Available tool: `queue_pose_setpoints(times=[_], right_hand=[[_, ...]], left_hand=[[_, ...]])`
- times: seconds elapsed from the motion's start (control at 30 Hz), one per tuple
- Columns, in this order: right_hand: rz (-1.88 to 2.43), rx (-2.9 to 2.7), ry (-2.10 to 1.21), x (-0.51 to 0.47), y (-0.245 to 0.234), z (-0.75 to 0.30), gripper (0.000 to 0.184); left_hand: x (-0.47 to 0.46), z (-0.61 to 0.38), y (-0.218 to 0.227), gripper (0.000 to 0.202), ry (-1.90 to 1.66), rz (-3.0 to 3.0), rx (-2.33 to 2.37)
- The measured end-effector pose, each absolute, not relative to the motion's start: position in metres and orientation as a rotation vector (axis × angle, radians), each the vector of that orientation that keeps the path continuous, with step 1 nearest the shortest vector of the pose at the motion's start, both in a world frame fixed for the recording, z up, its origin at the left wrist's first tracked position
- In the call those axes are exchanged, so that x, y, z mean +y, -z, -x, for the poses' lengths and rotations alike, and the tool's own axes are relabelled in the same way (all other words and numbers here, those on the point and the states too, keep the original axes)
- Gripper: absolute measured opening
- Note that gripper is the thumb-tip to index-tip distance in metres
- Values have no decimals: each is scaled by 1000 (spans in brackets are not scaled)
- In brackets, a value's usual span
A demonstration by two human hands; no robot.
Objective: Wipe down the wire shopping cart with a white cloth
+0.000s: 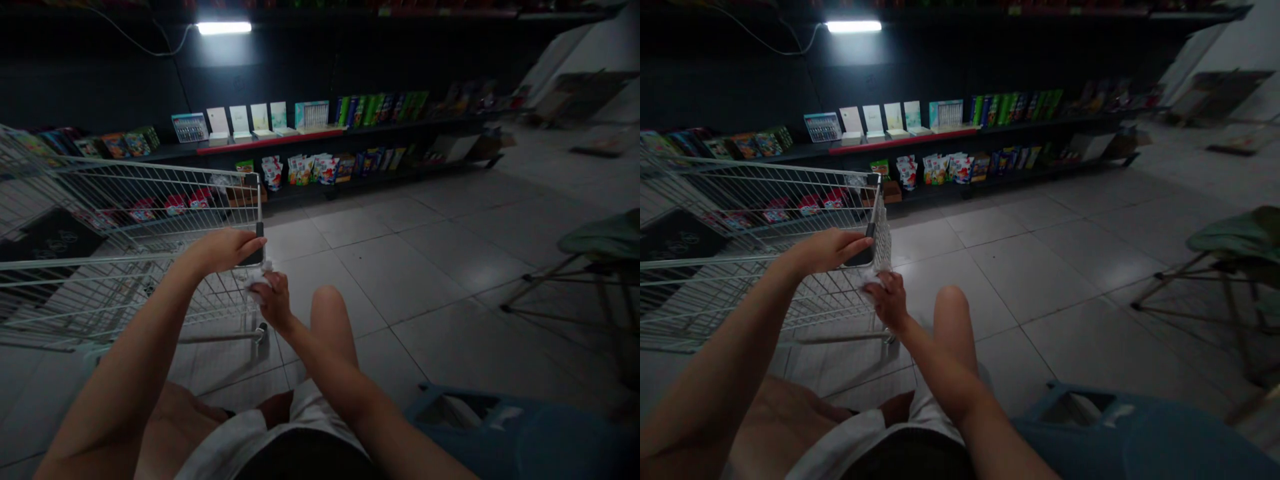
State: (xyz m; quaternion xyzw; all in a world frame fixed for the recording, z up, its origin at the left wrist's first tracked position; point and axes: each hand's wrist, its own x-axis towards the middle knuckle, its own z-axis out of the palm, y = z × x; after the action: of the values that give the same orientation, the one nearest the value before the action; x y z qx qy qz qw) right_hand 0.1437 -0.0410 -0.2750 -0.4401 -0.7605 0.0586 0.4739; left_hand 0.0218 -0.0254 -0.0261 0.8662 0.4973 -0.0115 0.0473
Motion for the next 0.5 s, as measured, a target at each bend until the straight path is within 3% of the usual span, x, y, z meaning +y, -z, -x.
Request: queue_pose_setpoints(times=[0.23, 0.4, 0.5], right_hand=[[942, -2059, -328, -67, 348, -167, 22], [1283, -1631, -380, -51, 350, -151, 38], [1223, -1639, -423, -47, 359, -133, 34]], left_hand=[[-26, -18, 27, 65, 99, -2626, 1592], [-22, -16, 31, 65, 93, -2630, 1584], [-22, -16, 32, 66, 80, -2627, 1575]])
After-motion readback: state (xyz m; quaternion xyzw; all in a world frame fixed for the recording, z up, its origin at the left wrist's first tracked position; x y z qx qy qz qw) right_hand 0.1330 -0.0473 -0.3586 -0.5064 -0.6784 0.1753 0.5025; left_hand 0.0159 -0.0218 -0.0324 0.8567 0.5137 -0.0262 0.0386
